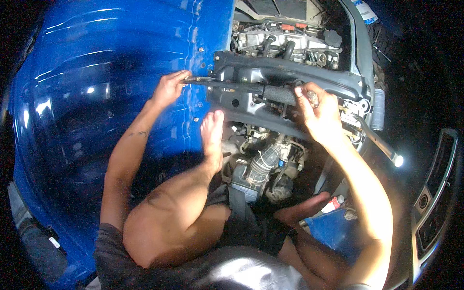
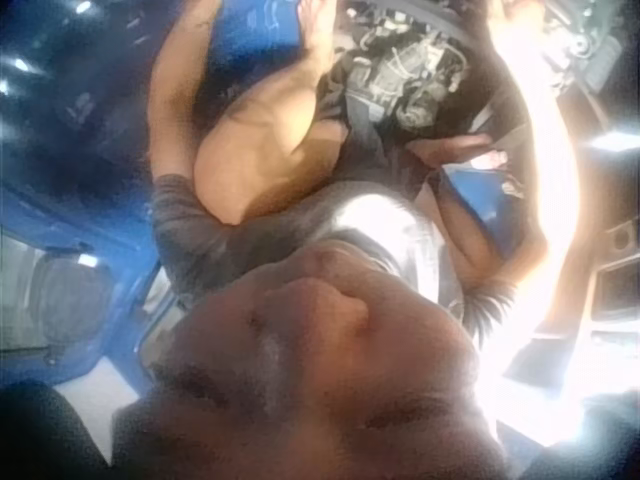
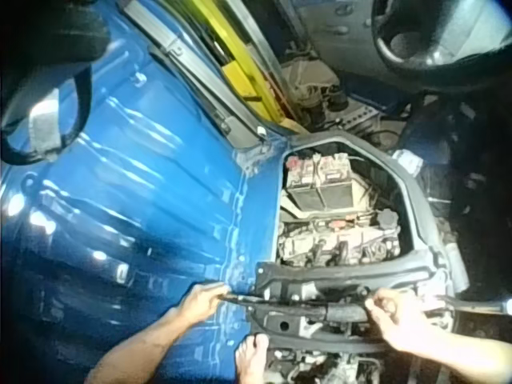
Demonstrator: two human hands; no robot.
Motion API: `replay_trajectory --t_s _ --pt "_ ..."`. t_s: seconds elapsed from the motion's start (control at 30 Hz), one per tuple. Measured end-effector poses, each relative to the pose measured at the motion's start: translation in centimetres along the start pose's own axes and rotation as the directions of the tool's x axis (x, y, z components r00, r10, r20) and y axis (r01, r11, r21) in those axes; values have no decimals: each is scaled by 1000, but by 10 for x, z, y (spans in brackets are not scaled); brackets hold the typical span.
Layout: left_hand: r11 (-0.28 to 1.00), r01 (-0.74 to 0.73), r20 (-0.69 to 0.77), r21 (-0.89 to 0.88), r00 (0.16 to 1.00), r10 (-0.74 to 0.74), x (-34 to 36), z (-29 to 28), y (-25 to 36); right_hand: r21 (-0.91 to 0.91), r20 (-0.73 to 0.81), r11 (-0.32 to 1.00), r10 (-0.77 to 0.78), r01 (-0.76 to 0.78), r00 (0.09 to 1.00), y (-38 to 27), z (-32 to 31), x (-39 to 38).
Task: The person manipulates a mechanical assembly near a vehicle's engine compartment, using a screwdriver and pliers to adjust cables and fasteners.
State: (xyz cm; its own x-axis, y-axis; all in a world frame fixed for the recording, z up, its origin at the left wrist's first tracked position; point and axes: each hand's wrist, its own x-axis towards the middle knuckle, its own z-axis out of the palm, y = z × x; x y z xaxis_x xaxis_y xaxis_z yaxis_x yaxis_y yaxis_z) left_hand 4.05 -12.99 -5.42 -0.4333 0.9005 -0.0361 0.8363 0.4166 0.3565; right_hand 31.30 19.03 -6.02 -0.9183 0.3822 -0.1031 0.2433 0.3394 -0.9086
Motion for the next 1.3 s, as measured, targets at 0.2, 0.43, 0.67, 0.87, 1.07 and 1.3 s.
replay_trajectory --t_s 0.2,0.43,0.67,0.87,1.07,1.3 --pt "990 128 -314 63 944 -102 -26 30 1 -18 23 999 -32 32 999 1 8 6" --pt "961 204 211 -189 964 -163 -3 -4 -10 153 29 980 123 -126 992 4 12 0" --pt "993 95 89 -65 992 -89 -4 -6 -5 199 36 971 131 -135 991 10 11 -1" --pt "982 188 -332 -19 925 -184 -22 30 9 200 15 969 147 -147 989 8 17 -1" --pt "943 310 -275 -116 903 -331 -19 34 9 736 87 616 327 -282 941 12 24 -23" --pt "688 639 -268 -346 635 -724 -54 67 28 987 144 -116 360 -109 922 0 57 -25"
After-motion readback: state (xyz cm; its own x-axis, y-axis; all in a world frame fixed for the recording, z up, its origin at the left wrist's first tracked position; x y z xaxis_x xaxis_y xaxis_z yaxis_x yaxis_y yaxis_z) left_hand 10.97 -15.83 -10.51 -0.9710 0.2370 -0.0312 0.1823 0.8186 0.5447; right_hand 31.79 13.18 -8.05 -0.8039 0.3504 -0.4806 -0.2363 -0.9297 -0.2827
